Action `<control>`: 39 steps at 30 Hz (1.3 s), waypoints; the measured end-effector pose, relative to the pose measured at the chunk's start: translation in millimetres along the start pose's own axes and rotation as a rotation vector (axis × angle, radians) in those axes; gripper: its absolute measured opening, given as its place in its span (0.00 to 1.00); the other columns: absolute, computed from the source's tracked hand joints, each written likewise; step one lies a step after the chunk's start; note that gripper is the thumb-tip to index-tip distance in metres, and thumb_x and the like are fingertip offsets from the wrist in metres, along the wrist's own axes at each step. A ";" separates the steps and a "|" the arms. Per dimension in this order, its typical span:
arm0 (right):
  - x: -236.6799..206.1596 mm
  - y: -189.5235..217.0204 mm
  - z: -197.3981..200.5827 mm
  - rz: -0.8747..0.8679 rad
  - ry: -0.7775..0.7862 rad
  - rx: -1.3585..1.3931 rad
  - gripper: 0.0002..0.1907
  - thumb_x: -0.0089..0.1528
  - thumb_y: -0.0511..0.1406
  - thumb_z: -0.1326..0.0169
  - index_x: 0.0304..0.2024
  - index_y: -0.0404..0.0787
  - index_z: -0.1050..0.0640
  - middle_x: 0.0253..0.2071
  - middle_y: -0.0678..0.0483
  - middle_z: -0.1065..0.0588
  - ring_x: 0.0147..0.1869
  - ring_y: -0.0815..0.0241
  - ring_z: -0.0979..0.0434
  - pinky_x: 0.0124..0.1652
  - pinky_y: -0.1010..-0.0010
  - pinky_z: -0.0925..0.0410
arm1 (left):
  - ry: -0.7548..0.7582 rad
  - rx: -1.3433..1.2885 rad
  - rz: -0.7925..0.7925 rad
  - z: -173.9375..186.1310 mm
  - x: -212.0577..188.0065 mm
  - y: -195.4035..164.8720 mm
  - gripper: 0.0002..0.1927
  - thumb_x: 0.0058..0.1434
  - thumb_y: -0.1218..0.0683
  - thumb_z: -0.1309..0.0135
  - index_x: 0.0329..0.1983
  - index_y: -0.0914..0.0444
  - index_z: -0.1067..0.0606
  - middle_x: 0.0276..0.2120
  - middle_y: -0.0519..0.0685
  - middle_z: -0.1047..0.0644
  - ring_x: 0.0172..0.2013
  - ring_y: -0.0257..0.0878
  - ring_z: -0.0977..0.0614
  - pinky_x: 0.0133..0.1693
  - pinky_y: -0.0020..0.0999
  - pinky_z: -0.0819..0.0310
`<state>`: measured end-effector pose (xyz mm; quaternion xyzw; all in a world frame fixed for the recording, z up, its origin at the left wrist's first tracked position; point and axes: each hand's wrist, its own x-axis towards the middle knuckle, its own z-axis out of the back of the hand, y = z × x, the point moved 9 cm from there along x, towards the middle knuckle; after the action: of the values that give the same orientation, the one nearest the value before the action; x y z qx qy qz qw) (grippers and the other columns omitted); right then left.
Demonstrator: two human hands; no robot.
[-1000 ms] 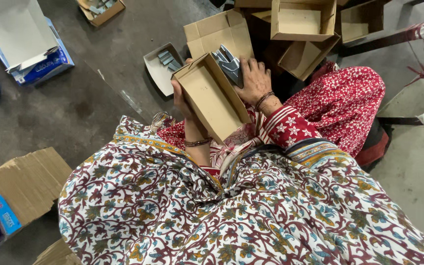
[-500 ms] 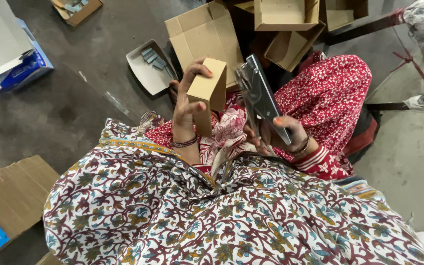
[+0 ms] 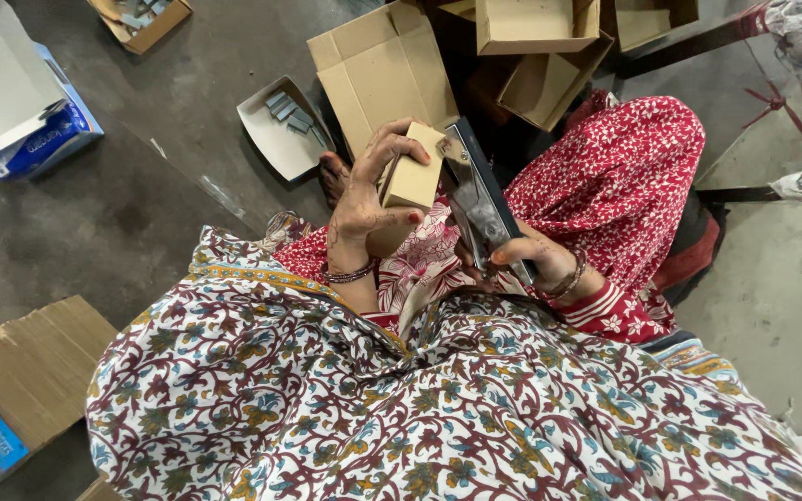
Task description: The person sits on the floor and assembles small cardboard boxes. They fold the flaps of the flat cardboard pieces and use a handheld stapler to secure the edges, creating finished boxes.
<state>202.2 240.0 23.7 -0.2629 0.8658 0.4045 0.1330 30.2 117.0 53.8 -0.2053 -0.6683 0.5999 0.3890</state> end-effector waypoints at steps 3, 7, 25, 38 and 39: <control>4.0 -7.0 -1.2 0.091 0.064 -0.080 0.28 0.57 0.36 0.49 0.58 0.29 0.32 0.35 0.51 0.28 0.30 0.59 0.25 0.29 0.72 0.29 | 0.049 0.058 0.008 -1.3 0.2 -4.9 0.36 0.45 0.37 0.28 0.51 0.59 0.25 0.58 0.51 0.27 0.69 0.52 0.32 0.68 0.46 0.39; 3.4 -41.5 23.2 0.008 -0.047 0.006 0.21 0.58 0.30 0.52 0.53 0.29 0.33 0.30 0.53 0.30 0.26 0.62 0.28 0.25 0.73 0.33 | 0.081 0.132 0.022 -6.3 0.6 -7.8 0.37 0.44 0.37 0.26 0.52 0.59 0.25 0.59 0.53 0.27 0.69 0.54 0.30 0.69 0.47 0.37; -19.7 -13.0 -17.3 -0.078 0.119 -0.319 0.21 0.57 0.34 0.44 0.51 0.32 0.27 0.37 0.52 0.24 0.39 0.64 0.24 0.37 0.74 0.29 | 0.109 0.065 0.123 -6.8 1.8 2.3 0.36 0.49 0.32 0.31 0.53 0.57 0.26 0.63 0.56 0.29 0.65 0.50 0.26 0.66 0.41 0.35; -8.6 -23.9 0.7 -0.153 -0.082 -0.452 0.08 0.61 0.32 0.42 0.38 0.32 0.25 0.22 0.56 0.27 0.21 0.67 0.30 0.23 0.75 0.36 | 0.044 -0.041 0.174 -1.4 -3.1 -6.8 0.44 0.46 0.35 0.27 0.61 0.59 0.28 0.64 0.52 0.30 0.68 0.47 0.29 0.70 0.40 0.38; -7.9 -26.0 2.4 -0.158 -0.076 -0.459 0.08 0.62 0.31 0.42 0.38 0.31 0.25 0.23 0.55 0.27 0.22 0.67 0.30 0.23 0.75 0.35 | 0.035 -0.030 0.174 -1.8 -3.5 -2.8 0.44 0.47 0.35 0.27 0.62 0.59 0.27 0.65 0.52 0.30 0.69 0.47 0.30 0.71 0.41 0.38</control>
<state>223.3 230.7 9.3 -0.3378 0.7224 0.5885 0.1334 34.3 115.1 55.5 -0.2791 -0.6499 0.6177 0.3437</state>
